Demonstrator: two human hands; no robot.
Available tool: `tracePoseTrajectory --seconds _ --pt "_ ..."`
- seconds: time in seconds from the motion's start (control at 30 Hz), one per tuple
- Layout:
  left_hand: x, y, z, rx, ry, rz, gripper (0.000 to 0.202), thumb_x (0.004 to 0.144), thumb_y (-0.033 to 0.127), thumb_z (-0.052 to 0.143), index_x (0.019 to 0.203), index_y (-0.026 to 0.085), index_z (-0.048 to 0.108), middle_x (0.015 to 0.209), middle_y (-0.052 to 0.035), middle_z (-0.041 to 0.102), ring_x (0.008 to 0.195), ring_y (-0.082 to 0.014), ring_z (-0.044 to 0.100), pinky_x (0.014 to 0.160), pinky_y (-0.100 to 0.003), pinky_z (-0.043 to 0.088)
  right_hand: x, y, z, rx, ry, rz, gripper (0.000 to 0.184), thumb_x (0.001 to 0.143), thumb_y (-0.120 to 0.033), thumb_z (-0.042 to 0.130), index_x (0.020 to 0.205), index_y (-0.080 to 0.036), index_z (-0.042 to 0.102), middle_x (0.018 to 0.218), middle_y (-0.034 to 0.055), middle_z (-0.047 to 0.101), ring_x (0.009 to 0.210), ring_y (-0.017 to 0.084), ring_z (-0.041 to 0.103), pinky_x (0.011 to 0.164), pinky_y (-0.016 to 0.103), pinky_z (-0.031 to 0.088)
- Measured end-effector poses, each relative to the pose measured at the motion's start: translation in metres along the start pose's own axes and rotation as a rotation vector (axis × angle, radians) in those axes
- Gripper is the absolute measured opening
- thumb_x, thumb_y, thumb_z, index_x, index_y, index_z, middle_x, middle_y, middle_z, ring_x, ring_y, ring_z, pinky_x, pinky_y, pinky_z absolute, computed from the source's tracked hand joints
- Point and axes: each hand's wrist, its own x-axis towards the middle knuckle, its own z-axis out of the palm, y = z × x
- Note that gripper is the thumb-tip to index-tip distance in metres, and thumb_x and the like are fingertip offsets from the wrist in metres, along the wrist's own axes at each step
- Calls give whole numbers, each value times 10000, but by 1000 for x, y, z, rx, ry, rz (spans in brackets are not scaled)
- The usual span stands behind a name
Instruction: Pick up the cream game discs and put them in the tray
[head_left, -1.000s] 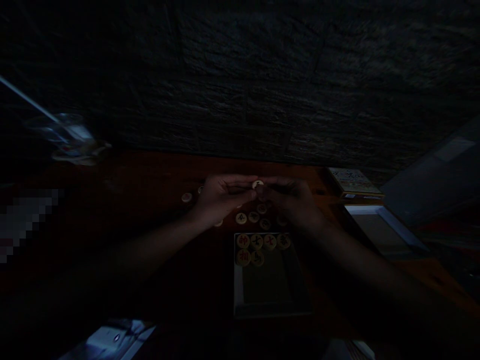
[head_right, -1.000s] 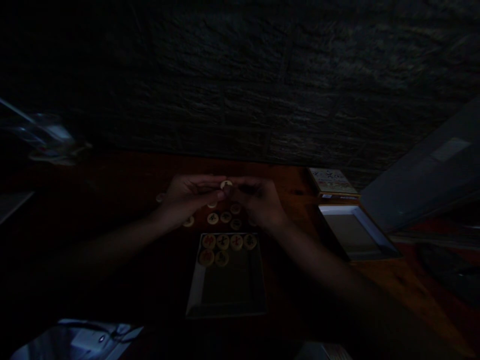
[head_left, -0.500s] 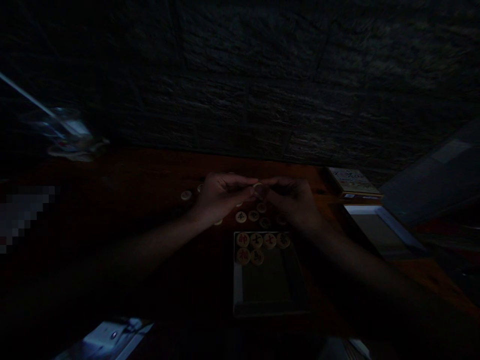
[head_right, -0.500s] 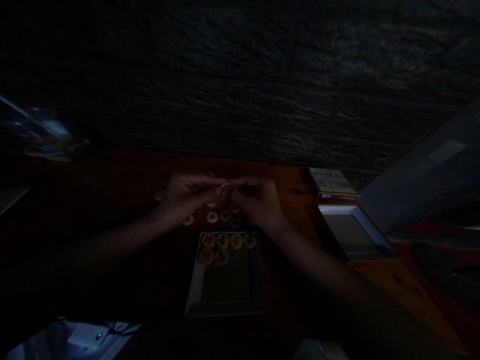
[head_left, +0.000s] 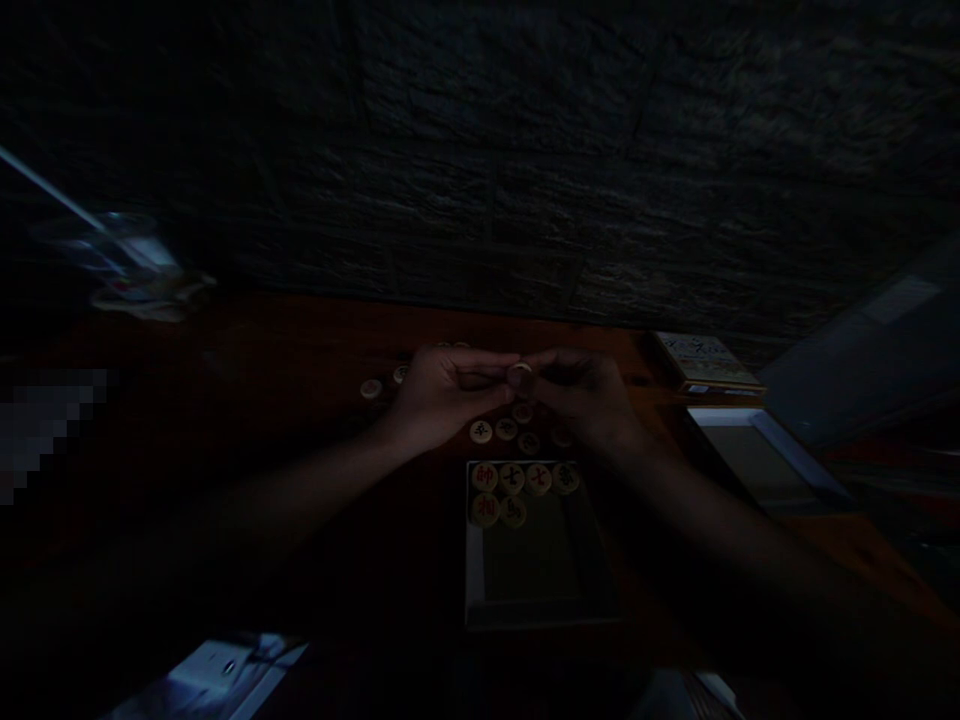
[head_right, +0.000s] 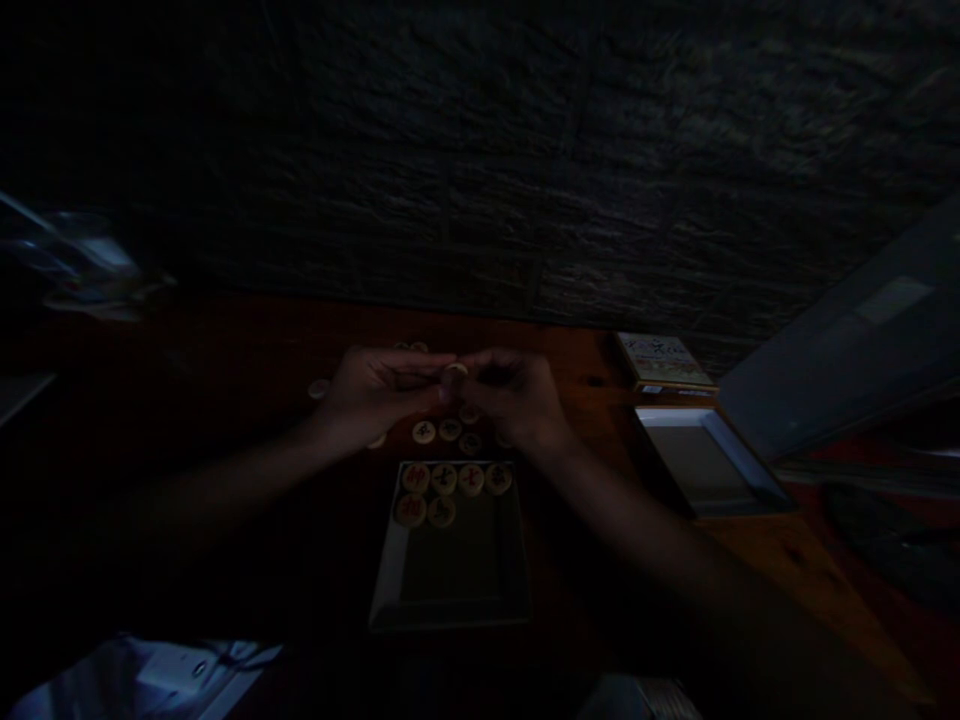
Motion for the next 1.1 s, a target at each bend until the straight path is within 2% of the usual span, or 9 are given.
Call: tracePoseTrajectory --seconds 0.13,0.23,0.43,0.7,0.8,0.97,1.1 --pt "0 -1 0 -2 -10 19 357 734 199 887 1084 185 815 1033 -88 827 901 -232 804 832 -350 662 0 2 0 14 2 3 313 745 -460 886 880 -191 797 652 20 733 474 110 590 403 201 406" --pt "1 0 0 -27 9 19 361 723 197 897 1073 167 813 1049 -96 825 923 -244 803 848 -364 662 1 4 -2 -33 -3 10 319 782 -475 855 942 -202 817 647 18 729 468 112 576 396 206 394" --pt "0 5 -1 -53 46 -8 386 719 272 917 1075 163 816 1098 -113 814 976 -269 794 886 -393 656 3 4 -4 -37 -41 -23 382 793 -481 840 1060 -209 831 762 44 775 572 139 637 501 238 484" --pt "-1 4 0 -23 61 -15 356 765 348 888 1066 169 823 1079 -113 818 921 -262 798 842 -388 668 2 2 -2 -13 -42 -55 366 744 -472 871 997 -209 835 880 66 810 605 150 673 539 254 514" --pt "-1 4 1 6 31 24 329 736 303 902 1027 168 828 1072 -110 819 942 -265 796 859 -385 662 2 2 0 -32 -21 -61 334 771 -502 847 916 -201 837 842 65 803 595 145 669 529 250 523" --pt "0 0 1 11 0 55 333 710 235 905 1025 167 821 991 -96 827 886 -240 800 831 -352 658 1 0 2 -35 32 5 355 745 -517 867 858 -184 817 708 42 760 496 117 619 444 219 474" --pt "1 0 -1 -22 9 3 392 705 255 913 1073 168 811 1066 -107 821 955 -263 797 893 -397 651 1 -1 1 -34 14 5 381 740 -514 870 923 -184 816 740 46 771 505 123 632 436 218 469"
